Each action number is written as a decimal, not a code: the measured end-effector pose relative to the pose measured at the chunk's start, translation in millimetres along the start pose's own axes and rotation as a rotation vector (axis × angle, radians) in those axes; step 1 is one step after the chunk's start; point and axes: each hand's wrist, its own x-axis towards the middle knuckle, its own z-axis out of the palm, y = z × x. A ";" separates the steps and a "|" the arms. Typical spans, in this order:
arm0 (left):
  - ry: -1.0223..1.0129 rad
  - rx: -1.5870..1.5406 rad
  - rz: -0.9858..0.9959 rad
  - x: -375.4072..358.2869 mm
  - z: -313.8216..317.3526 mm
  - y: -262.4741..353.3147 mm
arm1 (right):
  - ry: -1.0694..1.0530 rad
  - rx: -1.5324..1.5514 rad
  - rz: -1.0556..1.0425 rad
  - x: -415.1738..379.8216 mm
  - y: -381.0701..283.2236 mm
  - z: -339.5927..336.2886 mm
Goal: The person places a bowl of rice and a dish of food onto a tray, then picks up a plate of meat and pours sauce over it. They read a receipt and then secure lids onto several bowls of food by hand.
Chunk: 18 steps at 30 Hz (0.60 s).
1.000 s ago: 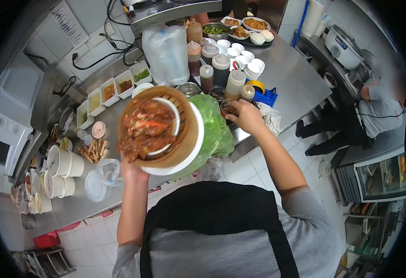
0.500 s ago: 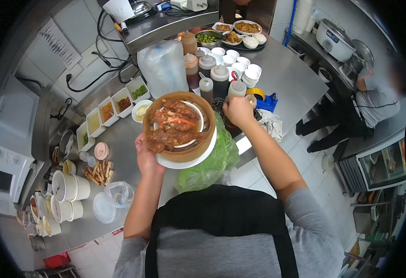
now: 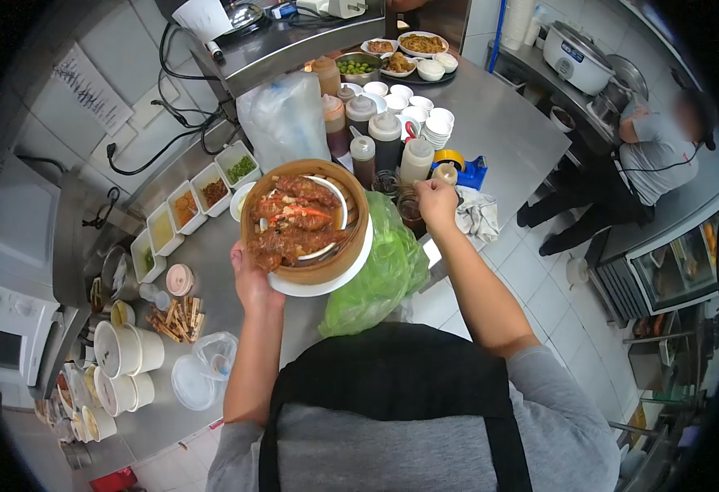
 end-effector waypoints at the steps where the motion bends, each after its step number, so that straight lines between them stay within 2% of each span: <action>1: -0.021 -0.006 0.003 2.8 -1.5 -2.2 | 0.011 0.035 0.030 -0.3 2.6 1.3; 4: -0.023 -0.012 0.016 5.3 0.0 -5.3 | 0.000 0.132 0.123 -3.7 4.9 -0.3; 7: -0.011 -0.001 0.022 6.4 1.0 -9.1 | -0.030 0.437 0.275 -15.6 -3.7 -9.2; 10: -0.006 0.011 0.019 7.0 3.9 -12.5 | -0.015 0.619 0.406 -21.0 -9.4 -18.7; 14: -0.007 0.007 0.054 21.0 -3.0 -27.4 | -0.088 0.793 0.338 -29.1 -49.7 -35.2; 18: -0.044 0.015 0.018 27.7 -3.0 -35.4 | -0.316 0.851 0.186 -61.7 -119.0 -57.6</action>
